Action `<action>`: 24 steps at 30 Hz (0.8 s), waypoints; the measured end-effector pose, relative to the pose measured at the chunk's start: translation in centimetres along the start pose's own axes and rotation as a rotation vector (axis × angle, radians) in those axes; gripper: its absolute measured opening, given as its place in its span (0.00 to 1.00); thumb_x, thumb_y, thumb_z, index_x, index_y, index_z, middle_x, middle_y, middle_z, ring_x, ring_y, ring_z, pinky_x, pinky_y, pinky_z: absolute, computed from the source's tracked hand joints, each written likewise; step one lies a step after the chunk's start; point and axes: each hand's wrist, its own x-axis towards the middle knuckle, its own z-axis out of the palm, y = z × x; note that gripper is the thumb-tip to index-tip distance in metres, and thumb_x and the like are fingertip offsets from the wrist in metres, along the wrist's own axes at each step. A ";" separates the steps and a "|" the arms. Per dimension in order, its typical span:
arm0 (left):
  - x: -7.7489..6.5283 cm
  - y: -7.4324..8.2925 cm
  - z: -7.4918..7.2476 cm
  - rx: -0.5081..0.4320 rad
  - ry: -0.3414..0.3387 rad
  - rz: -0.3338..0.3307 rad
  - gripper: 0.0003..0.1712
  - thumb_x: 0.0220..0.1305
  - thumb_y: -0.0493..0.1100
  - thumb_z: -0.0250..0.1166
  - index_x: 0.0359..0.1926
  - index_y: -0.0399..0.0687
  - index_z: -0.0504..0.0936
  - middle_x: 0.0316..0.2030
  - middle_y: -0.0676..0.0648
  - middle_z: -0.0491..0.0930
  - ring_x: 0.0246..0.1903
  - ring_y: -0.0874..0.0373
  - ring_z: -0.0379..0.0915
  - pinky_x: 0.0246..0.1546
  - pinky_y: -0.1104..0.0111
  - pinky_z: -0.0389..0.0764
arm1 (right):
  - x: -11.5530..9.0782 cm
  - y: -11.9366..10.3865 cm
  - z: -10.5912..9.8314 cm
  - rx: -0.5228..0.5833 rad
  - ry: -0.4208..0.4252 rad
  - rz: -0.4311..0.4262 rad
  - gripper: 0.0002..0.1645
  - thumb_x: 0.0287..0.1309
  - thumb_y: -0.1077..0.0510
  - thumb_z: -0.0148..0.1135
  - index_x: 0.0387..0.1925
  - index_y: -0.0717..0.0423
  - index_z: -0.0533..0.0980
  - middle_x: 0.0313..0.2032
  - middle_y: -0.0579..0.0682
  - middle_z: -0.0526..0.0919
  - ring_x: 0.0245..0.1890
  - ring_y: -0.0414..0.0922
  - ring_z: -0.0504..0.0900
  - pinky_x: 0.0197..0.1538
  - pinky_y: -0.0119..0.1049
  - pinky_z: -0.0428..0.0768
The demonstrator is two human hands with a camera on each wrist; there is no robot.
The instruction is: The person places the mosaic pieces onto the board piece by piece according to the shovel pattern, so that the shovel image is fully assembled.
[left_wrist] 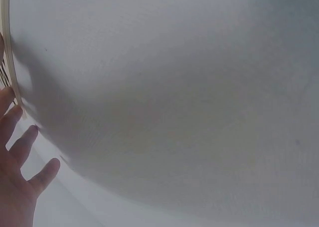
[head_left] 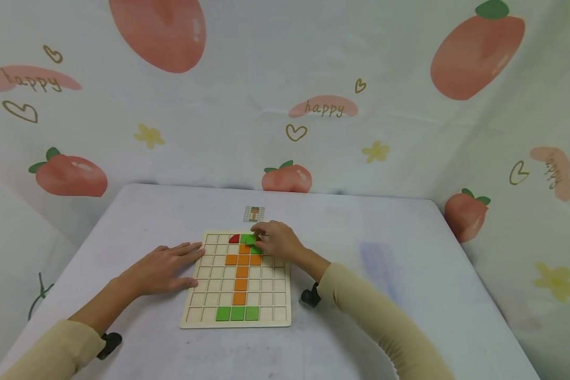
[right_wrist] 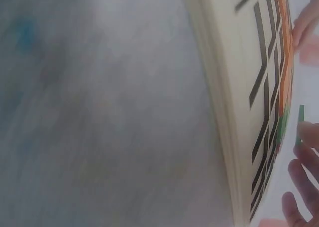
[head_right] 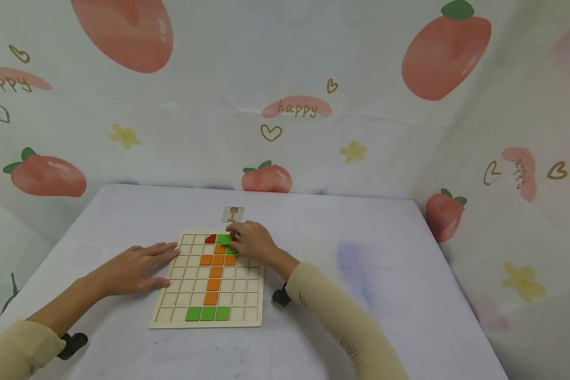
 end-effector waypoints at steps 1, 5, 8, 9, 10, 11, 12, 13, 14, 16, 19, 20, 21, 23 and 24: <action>0.0 0.0 0.0 -0.002 0.001 -0.002 0.44 0.62 0.68 0.63 0.69 0.44 0.72 0.68 0.40 0.70 0.65 0.39 0.67 0.53 0.42 0.74 | 0.1 -0.1 0.1 -0.002 -0.005 -0.001 0.18 0.61 0.57 0.69 0.53 0.55 0.81 0.43 0.46 0.87 0.41 0.42 0.79 0.48 0.35 0.77; 0.0 0.0 -0.1 -0.008 0.003 -0.001 0.44 0.62 0.68 0.63 0.69 0.44 0.72 0.67 0.39 0.70 0.65 0.39 0.67 0.53 0.42 0.74 | 0.3 -0.9 0.6 -0.027 -0.029 -0.007 0.19 0.62 0.55 0.69 0.54 0.53 0.80 0.44 0.46 0.86 0.41 0.41 0.78 0.49 0.34 0.76; 0.0 0.0 -0.1 -0.008 0.001 0.001 0.44 0.62 0.68 0.62 0.69 0.44 0.72 0.68 0.40 0.70 0.65 0.39 0.67 0.53 0.42 0.74 | 0.4 -1.4 0.8 -0.029 -0.046 -0.025 0.20 0.61 0.55 0.69 0.54 0.53 0.80 0.46 0.45 0.86 0.43 0.41 0.79 0.51 0.35 0.76; 0.0 -0.1 -0.1 -0.010 -0.001 -0.001 0.44 0.62 0.68 0.62 0.69 0.44 0.72 0.68 0.40 0.70 0.65 0.39 0.67 0.53 0.43 0.74 | 0.5 -1.6 1.0 -0.026 -0.050 -0.033 0.20 0.61 0.55 0.70 0.54 0.53 0.80 0.45 0.45 0.87 0.43 0.41 0.80 0.52 0.35 0.76; 0.0 -0.1 -0.1 -0.010 0.000 0.000 0.44 0.62 0.68 0.62 0.69 0.45 0.72 0.68 0.40 0.70 0.65 0.39 0.67 0.53 0.43 0.74 | 0.6 -1.7 1.1 -0.030 -0.054 -0.042 0.20 0.61 0.54 0.69 0.54 0.53 0.80 0.45 0.45 0.87 0.44 0.40 0.80 0.53 0.34 0.76; 0.0 -0.2 0.0 -0.009 0.000 0.001 0.44 0.62 0.68 0.62 0.69 0.45 0.72 0.68 0.40 0.70 0.65 0.39 0.67 0.53 0.43 0.74 | 0.7 -1.8 1.2 -0.028 -0.060 -0.046 0.20 0.61 0.54 0.70 0.54 0.53 0.80 0.45 0.44 0.87 0.43 0.40 0.80 0.52 0.34 0.76; 0.0 -0.2 0.0 -0.010 -0.001 0.001 0.44 0.63 0.69 0.61 0.69 0.45 0.72 0.68 0.40 0.70 0.65 0.39 0.67 0.53 0.43 0.74 | 0.7 -1.9 1.3 -0.024 -0.064 -0.047 0.20 0.61 0.54 0.70 0.54 0.53 0.80 0.44 0.45 0.87 0.42 0.40 0.80 0.52 0.33 0.75; 0.1 -0.3 0.1 -0.009 -0.002 0.002 0.44 0.63 0.69 0.61 0.69 0.45 0.72 0.68 0.40 0.70 0.65 0.39 0.67 0.53 0.43 0.74 | 0.8 -2.0 1.4 -0.024 -0.069 -0.047 0.20 0.61 0.54 0.70 0.54 0.53 0.80 0.43 0.44 0.87 0.42 0.39 0.80 0.52 0.33 0.75; 0.1 -0.3 0.2 -0.009 -0.003 0.002 0.44 0.63 0.70 0.60 0.69 0.45 0.72 0.68 0.40 0.70 0.65 0.39 0.67 0.53 0.43 0.74 | 0.9 -2.1 1.5 -0.024 -0.075 -0.046 0.20 0.61 0.53 0.70 0.54 0.53 0.80 0.43 0.44 0.87 0.41 0.39 0.80 0.51 0.32 0.75; 0.1 -0.4 0.3 -0.009 -0.007 0.003 0.45 0.63 0.70 0.60 0.70 0.46 0.71 0.68 0.41 0.69 0.66 0.39 0.67 0.53 0.43 0.74 | 0.9 -2.3 1.6 -0.024 -0.087 -0.040 0.20 0.61 0.53 0.70 0.54 0.52 0.81 0.43 0.45 0.87 0.41 0.39 0.80 0.51 0.32 0.75; 0.1 -0.5 0.3 -0.004 -0.011 0.003 0.45 0.62 0.71 0.59 0.70 0.46 0.71 0.69 0.41 0.69 0.66 0.40 0.67 0.53 0.43 0.74 | 1.1 -2.5 1.8 -0.028 -0.095 -0.032 0.20 0.62 0.53 0.69 0.54 0.51 0.81 0.44 0.44 0.87 0.42 0.40 0.80 0.52 0.32 0.75; 0.1 -0.5 0.3 -0.003 -0.011 0.004 0.45 0.62 0.71 0.59 0.70 0.46 0.71 0.69 0.41 0.69 0.66 0.40 0.67 0.53 0.43 0.74 | 1.0 -2.5 1.9 -0.031 -0.097 -0.032 0.20 0.62 0.53 0.69 0.55 0.51 0.81 0.44 0.45 0.87 0.43 0.40 0.80 0.52 0.33 0.76; 0.1 -0.4 0.3 -0.003 -0.011 0.004 0.45 0.62 0.71 0.59 0.70 0.46 0.71 0.69 0.41 0.69 0.66 0.40 0.67 0.53 0.43 0.74 | 1.0 -2.6 1.9 -0.031 -0.096 -0.029 0.20 0.62 0.53 0.69 0.55 0.51 0.80 0.44 0.44 0.87 0.43 0.40 0.80 0.53 0.33 0.75; 0.1 -0.4 0.2 -0.004 -0.007 0.007 0.45 0.63 0.71 0.59 0.70 0.46 0.71 0.68 0.41 0.69 0.66 0.40 0.67 0.53 0.43 0.74 | 1.1 -2.6 2.0 -0.033 -0.090 -0.030 0.20 0.62 0.53 0.69 0.54 0.51 0.80 0.44 0.44 0.87 0.43 0.39 0.80 0.53 0.33 0.75; 0.0 -0.3 0.2 -0.004 -0.006 0.008 0.45 0.63 0.71 0.59 0.70 0.46 0.72 0.68 0.41 0.70 0.66 0.40 0.67 0.53 0.43 0.74 | 1.1 -2.6 2.0 -0.035 -0.086 -0.034 0.19 0.62 0.53 0.69 0.54 0.51 0.80 0.45 0.44 0.87 0.43 0.39 0.80 0.54 0.33 0.75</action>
